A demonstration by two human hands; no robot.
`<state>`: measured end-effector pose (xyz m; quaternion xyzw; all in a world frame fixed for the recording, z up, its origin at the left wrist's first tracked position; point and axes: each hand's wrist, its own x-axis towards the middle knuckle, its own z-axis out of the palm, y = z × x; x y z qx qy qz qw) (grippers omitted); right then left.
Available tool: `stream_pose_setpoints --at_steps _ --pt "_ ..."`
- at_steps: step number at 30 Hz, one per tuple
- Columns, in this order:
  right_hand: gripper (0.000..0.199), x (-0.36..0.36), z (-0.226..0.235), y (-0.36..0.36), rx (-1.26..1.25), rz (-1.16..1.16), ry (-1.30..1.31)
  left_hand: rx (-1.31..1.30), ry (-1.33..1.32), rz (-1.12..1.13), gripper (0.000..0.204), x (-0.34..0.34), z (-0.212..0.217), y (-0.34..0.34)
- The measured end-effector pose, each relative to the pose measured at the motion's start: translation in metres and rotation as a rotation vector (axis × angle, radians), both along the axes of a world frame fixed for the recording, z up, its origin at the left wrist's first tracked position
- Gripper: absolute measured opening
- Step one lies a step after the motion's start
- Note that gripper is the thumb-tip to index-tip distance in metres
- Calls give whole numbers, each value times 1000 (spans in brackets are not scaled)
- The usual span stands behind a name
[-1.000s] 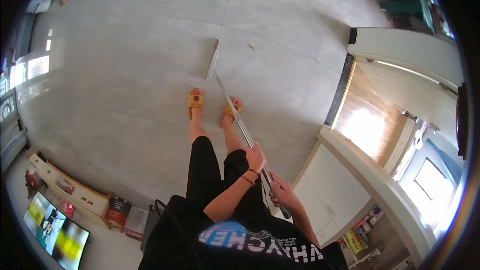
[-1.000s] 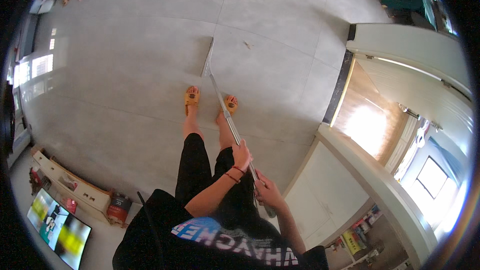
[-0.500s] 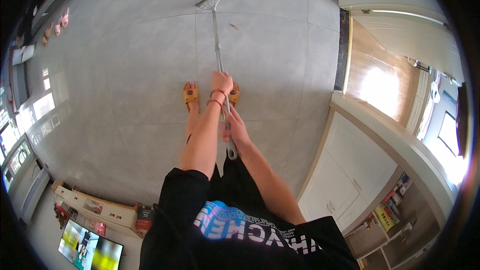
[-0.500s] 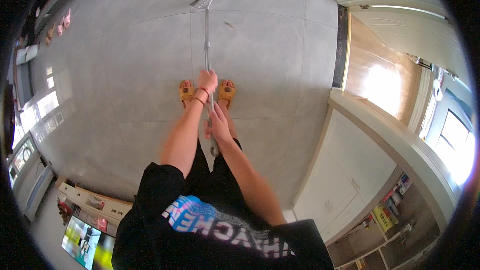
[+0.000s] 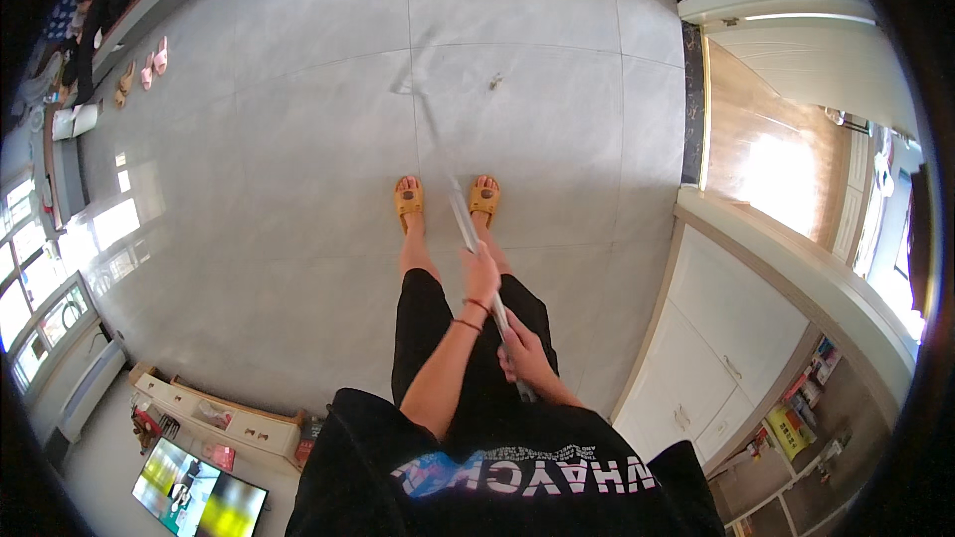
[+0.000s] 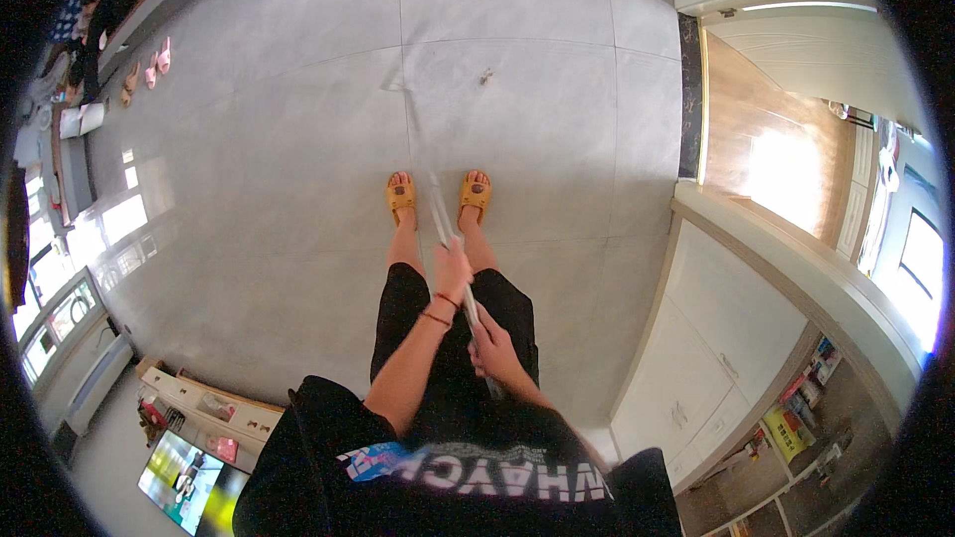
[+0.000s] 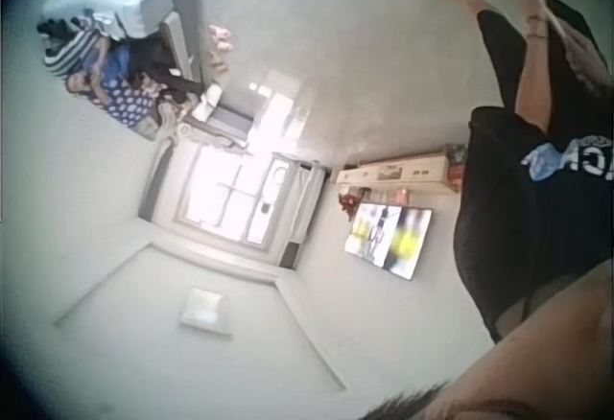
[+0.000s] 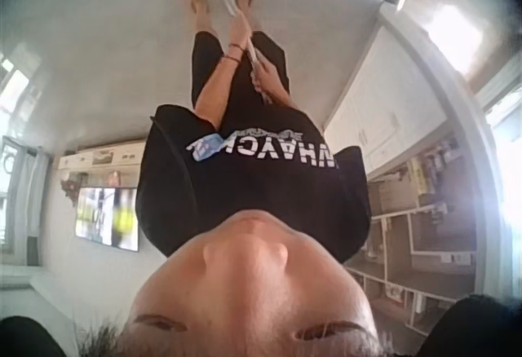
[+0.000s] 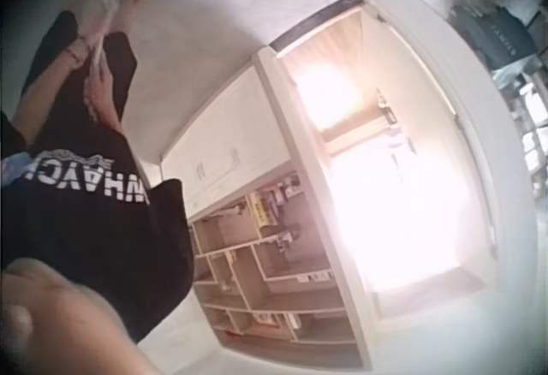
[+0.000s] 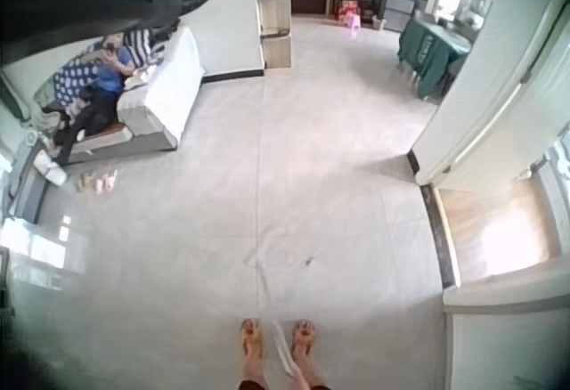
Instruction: The person retrieves a floor squeegee from a bathroom and sweeps the tiled floor of a living area. They move the squeegee back and forth across the floor, gathering debris into a small pile near a doorway.
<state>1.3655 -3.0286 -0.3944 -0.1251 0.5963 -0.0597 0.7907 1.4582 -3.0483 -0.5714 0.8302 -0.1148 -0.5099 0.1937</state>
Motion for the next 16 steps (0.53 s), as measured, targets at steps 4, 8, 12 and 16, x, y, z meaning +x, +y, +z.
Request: stream_pose_setpoints --at_steps 4,8,12,16 --pt "40 36 -28 -63 -69 294 -66 -115 122 319 37 73 4 -39" --pt "40 31 -68 -67 -278 528 42 54 103 145 35 71 28 -67" --pt "39 -33 -31 -79 40 333 123 -130 7 168 38 -17 -31 -49" --pt "43 -102 9 -70 36 297 85 -290 639 986 39 -30 -27 -44"
